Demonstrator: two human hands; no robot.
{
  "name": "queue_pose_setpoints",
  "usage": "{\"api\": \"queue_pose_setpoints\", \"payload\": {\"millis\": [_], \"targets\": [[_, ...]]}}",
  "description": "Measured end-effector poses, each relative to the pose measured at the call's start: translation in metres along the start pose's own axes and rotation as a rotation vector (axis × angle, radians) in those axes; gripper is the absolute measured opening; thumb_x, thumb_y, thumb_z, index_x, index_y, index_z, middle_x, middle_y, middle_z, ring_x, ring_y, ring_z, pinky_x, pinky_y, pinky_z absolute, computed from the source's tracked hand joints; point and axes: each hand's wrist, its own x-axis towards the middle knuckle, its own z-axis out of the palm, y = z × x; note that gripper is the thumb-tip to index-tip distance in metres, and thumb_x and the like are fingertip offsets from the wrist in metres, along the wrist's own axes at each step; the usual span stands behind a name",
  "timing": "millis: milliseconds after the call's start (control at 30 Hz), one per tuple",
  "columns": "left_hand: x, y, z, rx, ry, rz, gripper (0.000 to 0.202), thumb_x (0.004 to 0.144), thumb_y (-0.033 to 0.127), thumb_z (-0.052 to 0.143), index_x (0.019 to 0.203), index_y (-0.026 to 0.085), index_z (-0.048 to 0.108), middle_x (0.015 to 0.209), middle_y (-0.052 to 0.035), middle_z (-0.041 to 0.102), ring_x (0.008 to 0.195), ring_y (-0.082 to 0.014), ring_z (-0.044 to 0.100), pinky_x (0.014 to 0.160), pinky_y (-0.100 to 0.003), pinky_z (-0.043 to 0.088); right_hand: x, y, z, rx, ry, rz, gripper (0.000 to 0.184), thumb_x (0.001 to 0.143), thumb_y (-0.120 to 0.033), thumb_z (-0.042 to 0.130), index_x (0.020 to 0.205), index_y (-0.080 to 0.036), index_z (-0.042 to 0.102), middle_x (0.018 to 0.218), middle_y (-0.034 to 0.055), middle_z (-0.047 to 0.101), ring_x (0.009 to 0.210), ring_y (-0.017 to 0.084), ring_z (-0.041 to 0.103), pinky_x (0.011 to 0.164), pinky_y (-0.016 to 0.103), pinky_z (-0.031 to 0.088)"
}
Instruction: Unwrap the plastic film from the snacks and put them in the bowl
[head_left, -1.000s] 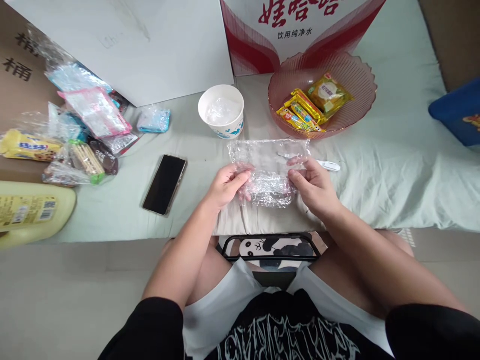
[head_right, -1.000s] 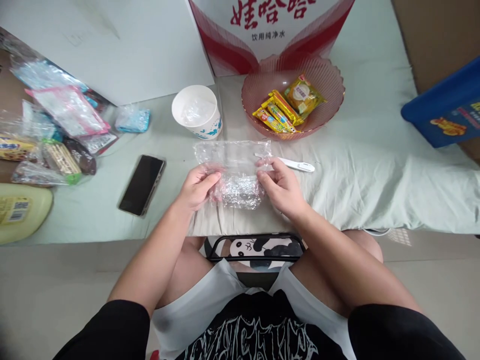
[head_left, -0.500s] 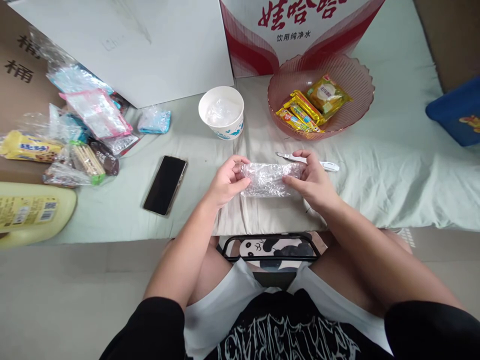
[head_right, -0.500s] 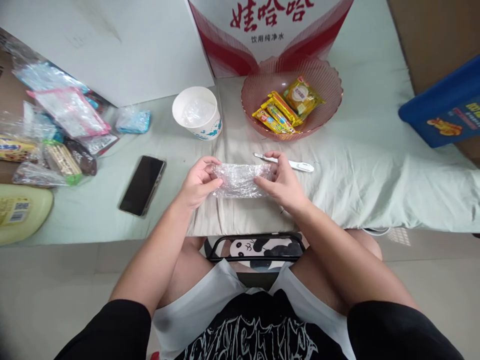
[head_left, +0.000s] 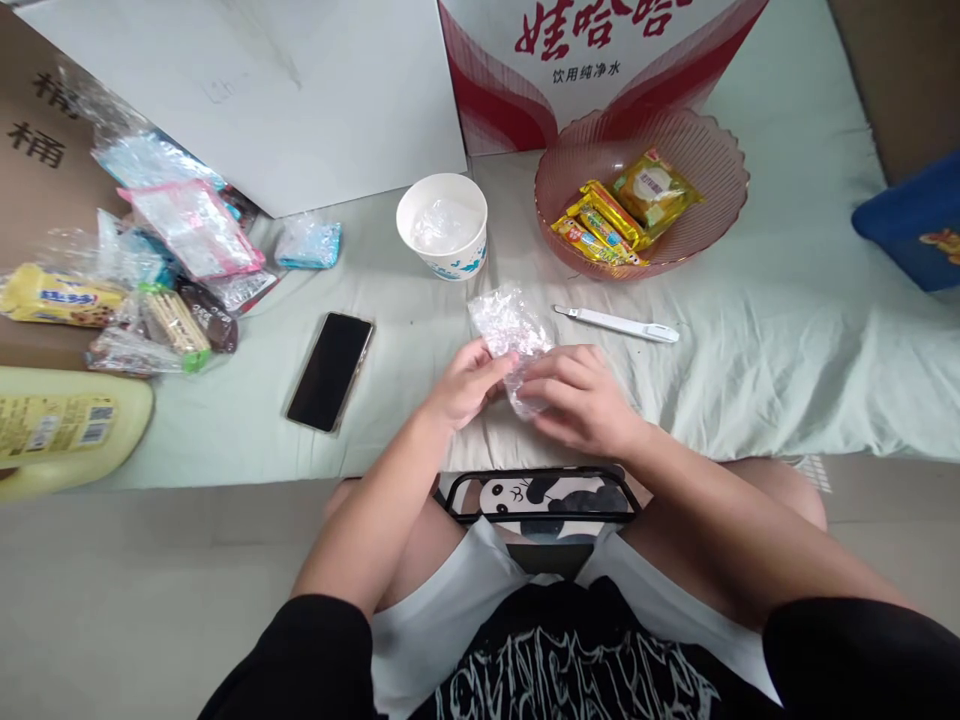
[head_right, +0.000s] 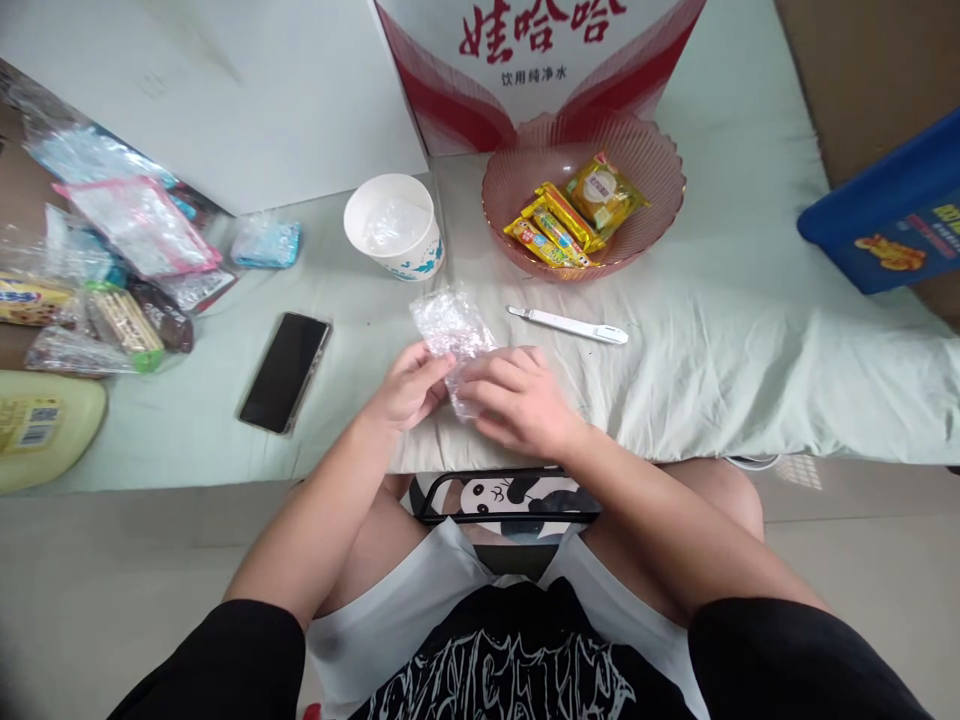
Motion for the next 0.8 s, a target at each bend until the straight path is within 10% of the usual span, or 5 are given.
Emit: {"api": "queue_pose_setpoints", "payload": {"millis": [167,267,433,800], "targets": [[0.0,-0.001,0.002,0.058,0.031,0.051,0.042,0.073,0.05,0.087,0.092,0.016,0.075,0.087,-0.0075,0.079,0.086,-0.0233,0.076,0.082,-0.036,0.06,0.003,0.002,0.002,0.337,0.239,0.376,0.029,0.091,-0.042,0.066,0.114,-0.025,0.062,0.109,0.0072,0.069,0.101,0.022,0.064,0.087,0.04,0.05],[-0.002,-0.003,0.0,0.168,-0.074,0.054,0.039,0.079,0.053,0.082,0.09,0.016,0.077,0.086,-0.0077,0.079,0.083,-0.0217,0.074,0.08,-0.035,0.059,0.006,0.005,0.003,0.64,0.12,0.644,0.041,0.088,-0.052,0.068,0.114,-0.022,0.061,0.096,0.0054,0.068,0.083,0.019,0.063,0.072,0.033,0.051],[-0.007,-0.004,0.001,0.281,-0.097,0.118,0.038,0.08,0.051,0.08,0.099,0.018,0.077,0.089,-0.0055,0.078,0.077,-0.017,0.069,0.071,-0.029,0.055,0.004,0.009,0.006,0.581,-0.008,0.655,0.033,0.088,-0.05,0.068,0.079,-0.02,0.059,0.068,-0.0022,0.052,0.063,0.011,0.045,0.06,0.028,0.039],[-0.004,0.0,-0.003,0.123,-0.068,0.061,0.033,0.074,0.053,0.08,0.08,0.021,0.078,0.066,0.0,0.065,0.054,-0.0112,0.052,0.054,-0.026,0.043,0.007,0.005,-0.002,0.622,0.144,0.499,0.017,0.086,-0.027,0.058,0.075,-0.023,0.071,0.078,0.0028,0.064,0.068,0.015,0.054,0.063,0.031,0.043]]}}
